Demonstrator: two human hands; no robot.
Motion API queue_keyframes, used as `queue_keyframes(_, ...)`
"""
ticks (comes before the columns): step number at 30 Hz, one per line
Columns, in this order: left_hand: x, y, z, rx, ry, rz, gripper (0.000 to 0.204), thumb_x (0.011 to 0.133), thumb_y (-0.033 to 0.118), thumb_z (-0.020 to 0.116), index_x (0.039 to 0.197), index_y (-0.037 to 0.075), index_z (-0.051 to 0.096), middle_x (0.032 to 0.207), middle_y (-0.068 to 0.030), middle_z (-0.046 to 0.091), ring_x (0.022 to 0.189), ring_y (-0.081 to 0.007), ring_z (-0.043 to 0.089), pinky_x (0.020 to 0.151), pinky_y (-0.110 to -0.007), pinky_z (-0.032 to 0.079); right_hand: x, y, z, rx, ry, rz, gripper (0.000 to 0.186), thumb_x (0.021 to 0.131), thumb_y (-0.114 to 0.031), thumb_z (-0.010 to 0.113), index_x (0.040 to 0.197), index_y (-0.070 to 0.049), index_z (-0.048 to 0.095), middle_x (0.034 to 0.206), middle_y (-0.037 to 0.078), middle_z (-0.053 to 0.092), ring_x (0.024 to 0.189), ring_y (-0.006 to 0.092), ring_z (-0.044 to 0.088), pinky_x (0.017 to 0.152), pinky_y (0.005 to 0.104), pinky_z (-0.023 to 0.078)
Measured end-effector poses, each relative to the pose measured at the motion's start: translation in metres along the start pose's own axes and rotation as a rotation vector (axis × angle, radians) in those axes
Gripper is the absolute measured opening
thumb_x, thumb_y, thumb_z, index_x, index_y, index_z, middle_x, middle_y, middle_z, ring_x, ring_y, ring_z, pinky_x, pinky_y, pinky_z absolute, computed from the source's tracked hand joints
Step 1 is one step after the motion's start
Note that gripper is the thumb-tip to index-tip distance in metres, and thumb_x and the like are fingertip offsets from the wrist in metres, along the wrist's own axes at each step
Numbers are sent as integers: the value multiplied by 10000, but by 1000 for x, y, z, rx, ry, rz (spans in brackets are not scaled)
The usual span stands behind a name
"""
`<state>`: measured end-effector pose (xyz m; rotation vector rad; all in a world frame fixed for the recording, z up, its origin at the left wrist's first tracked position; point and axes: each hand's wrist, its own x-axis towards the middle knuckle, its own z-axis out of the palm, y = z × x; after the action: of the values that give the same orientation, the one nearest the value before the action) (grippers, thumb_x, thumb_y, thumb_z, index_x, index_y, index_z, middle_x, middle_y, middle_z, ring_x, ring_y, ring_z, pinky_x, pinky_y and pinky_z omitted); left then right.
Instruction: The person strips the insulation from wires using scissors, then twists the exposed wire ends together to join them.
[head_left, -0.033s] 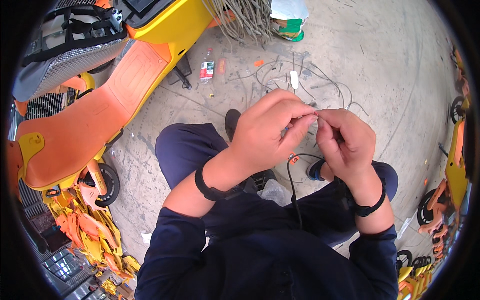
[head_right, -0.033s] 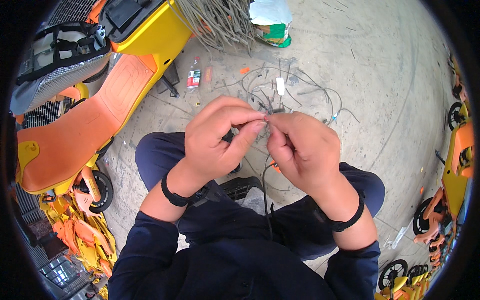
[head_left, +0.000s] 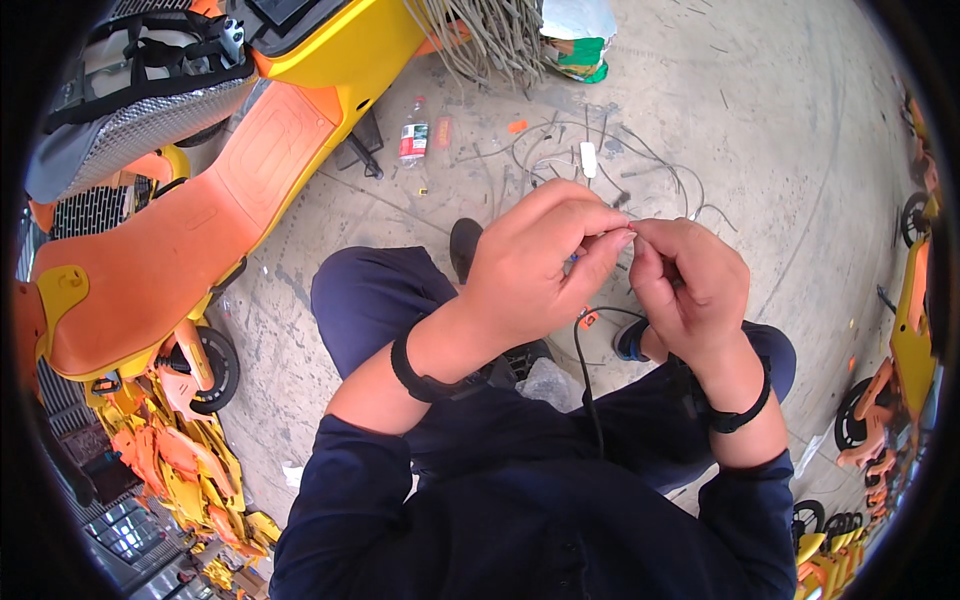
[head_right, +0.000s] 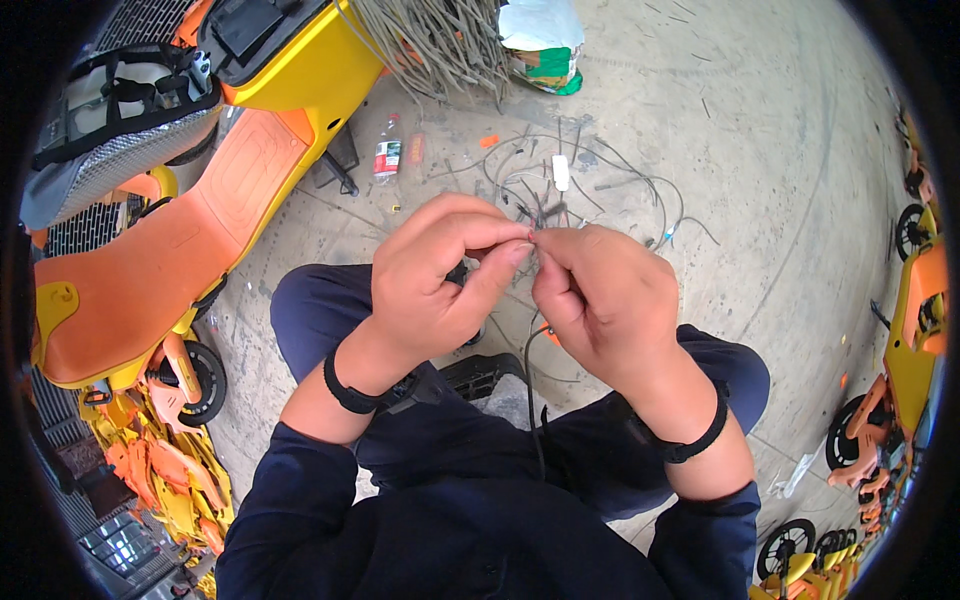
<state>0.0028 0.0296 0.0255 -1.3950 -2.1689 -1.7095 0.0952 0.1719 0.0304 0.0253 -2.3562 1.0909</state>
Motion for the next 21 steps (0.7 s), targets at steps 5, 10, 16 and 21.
queue_keyframes(5,-4,-2,3,124,6,24,137,739,-35,682,871,-10,653,813,-100,621,625,-143,607,533,-233,481,0,4,5,-106,30,-115,227,671,61,662,882,-8,615,679,83,586,558,234,568,497,294,456)
queue_keyframes(10,-3,-2,4,226,24,100,158,704,-30,683,851,4,637,789,-89,605,607,-177,595,519,-252,476,-2,3,7,-111,7,-109,211,665,56,670,856,-8,607,681,83,592,579,244,589,509,308,473)
queue_keyframes(16,-3,-5,1,268,23,161,167,677,-35,677,825,15,618,772,-83,593,590,-193,575,504,-262,466,-2,1,7,-88,-26,-85,195,667,59,664,837,-13,603,691,87,606,602,245,610,523,310,486)
queue_keyframes(21,-4,-4,-1,187,35,63,154,682,-35,671,816,13,612,783,-80,592,588,-163,573,513,-246,470,-1,-4,3,-4,-50,5,190,682,66,647,852,-14,619,693,91,606,585,232,602,523,295,482)
